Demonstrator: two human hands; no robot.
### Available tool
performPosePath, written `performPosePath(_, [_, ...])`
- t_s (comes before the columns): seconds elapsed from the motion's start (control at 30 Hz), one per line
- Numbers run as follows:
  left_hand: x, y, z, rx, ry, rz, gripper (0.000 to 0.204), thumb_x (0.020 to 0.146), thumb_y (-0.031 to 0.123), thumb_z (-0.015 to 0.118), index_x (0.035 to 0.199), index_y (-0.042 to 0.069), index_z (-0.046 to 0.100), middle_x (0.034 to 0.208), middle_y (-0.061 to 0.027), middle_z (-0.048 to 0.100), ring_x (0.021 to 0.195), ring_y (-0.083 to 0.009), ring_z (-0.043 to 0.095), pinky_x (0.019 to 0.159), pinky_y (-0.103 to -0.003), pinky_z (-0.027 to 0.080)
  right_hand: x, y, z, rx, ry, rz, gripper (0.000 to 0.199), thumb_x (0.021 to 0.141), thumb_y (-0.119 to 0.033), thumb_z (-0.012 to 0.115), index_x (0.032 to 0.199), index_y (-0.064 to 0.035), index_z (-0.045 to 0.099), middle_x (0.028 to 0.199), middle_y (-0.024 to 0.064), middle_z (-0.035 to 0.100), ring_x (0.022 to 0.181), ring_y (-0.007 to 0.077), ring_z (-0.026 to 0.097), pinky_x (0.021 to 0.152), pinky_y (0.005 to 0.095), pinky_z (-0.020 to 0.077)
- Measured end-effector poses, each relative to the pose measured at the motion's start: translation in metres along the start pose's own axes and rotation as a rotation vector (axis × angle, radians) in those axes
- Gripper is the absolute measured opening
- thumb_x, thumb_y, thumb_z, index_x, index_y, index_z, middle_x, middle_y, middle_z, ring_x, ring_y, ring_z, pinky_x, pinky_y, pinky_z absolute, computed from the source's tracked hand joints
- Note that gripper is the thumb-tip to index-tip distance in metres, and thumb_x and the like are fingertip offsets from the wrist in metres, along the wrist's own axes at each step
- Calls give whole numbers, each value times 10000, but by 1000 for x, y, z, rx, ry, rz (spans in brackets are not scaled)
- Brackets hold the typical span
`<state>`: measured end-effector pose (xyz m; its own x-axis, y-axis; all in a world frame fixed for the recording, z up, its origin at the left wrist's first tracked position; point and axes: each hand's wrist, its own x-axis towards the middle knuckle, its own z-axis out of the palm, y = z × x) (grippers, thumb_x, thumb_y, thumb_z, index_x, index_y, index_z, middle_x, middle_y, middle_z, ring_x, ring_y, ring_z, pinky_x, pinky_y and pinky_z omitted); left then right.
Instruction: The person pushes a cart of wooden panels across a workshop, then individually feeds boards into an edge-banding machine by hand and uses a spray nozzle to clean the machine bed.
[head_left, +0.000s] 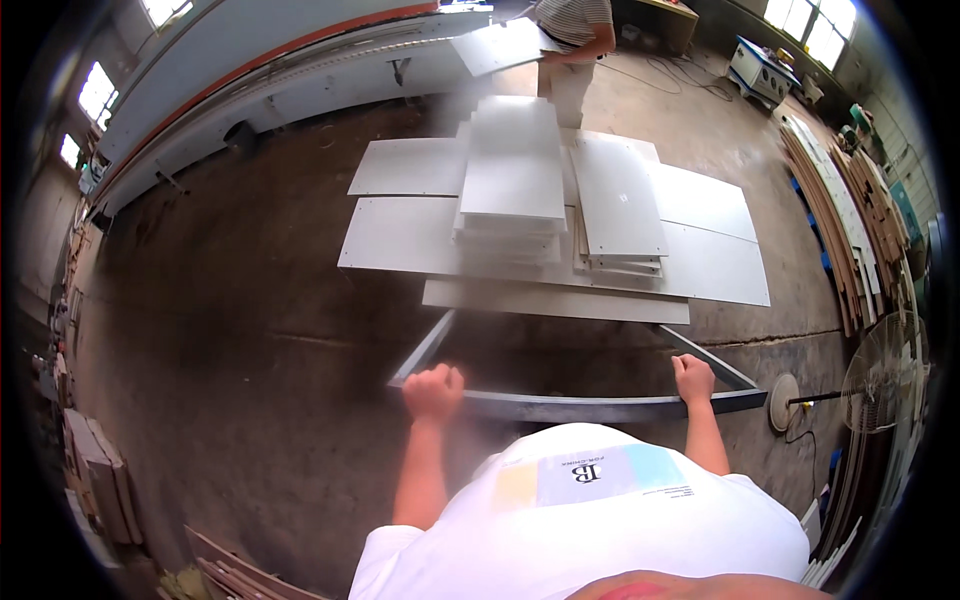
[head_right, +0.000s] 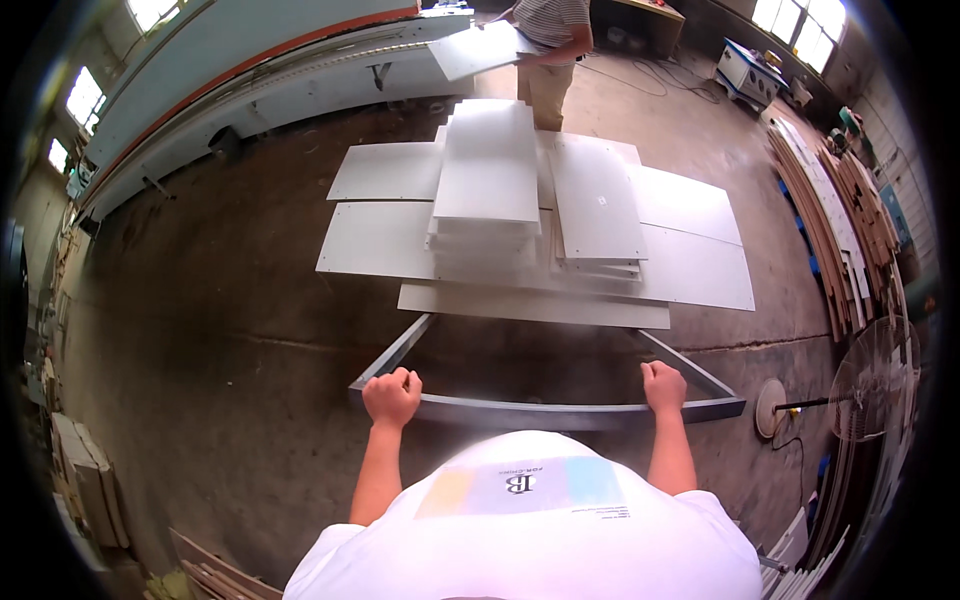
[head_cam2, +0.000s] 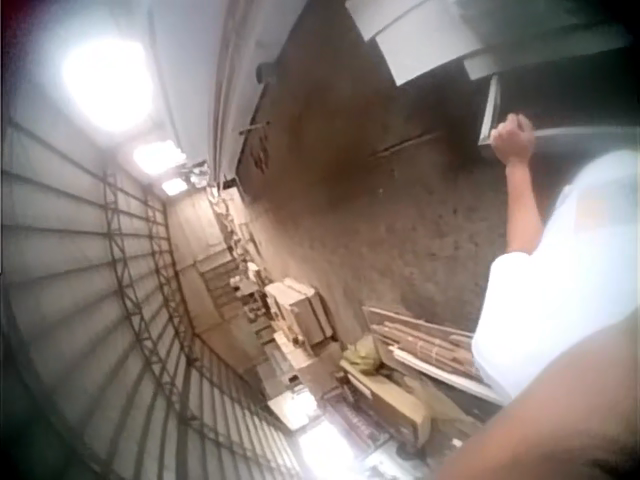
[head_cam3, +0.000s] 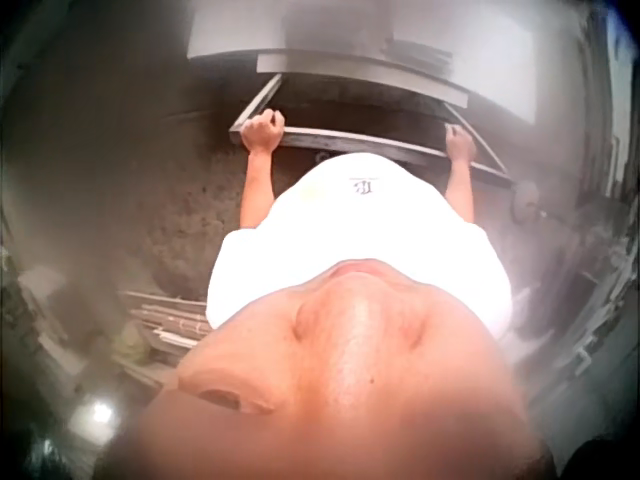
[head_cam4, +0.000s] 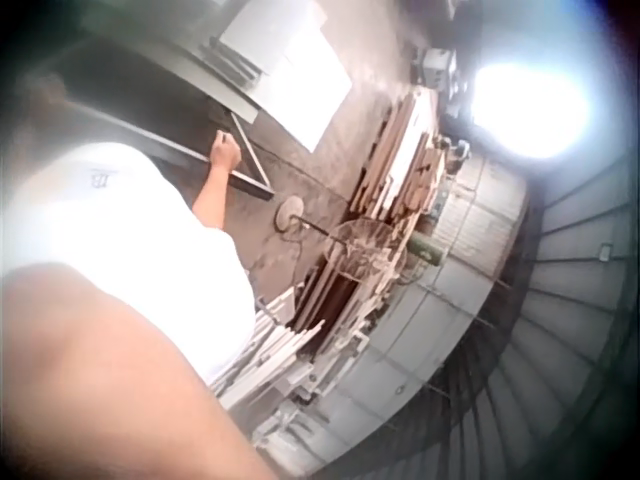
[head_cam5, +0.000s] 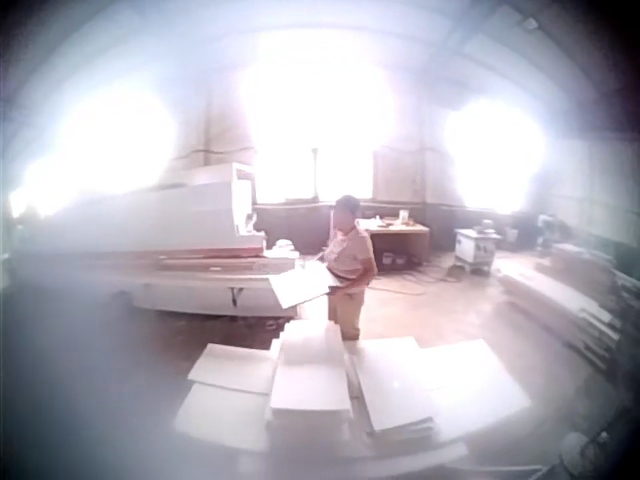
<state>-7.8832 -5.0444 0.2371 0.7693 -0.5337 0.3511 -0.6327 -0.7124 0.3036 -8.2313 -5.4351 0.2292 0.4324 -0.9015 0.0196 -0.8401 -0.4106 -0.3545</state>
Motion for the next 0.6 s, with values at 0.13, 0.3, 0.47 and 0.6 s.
performPosePath(0.13, [12,-11,0,15,-47,7,281,859,283,631,646,98,626,623,-150,647,592,-393,619,570,-500,484,1,-7,7,-46,-133,23,397,938,-469,621,850,-106,755,826,164,715,814,391,686,723,478,530])
performPosePath(0.3, [27,-3,-2,42,-199,-144,330,904,372,591,737,100,675,706,-153,696,695,-395,672,668,-494,518,5,-10,8,-44,-215,15,387,905,-463,648,867,-96,767,893,152,735,868,361,700,770,456,547])
performPosePath(0.47, [54,6,1,131,-417,-313,404,933,447,567,903,75,721,876,-167,738,878,-378,703,809,-484,530,7,-12,12,-58,-366,-7,372,872,-464,675,932,-115,789,920,123,756,919,318,716,841,419,556])
performPosePath(0.6, [69,4,7,233,-582,-332,484,933,490,564,1037,56,751,1021,-182,743,997,-362,705,888,-475,539,7,-14,12,-53,-408,-28,366,869,-451,671,954,-114,789,911,114,758,918,312,716,851,416,553])
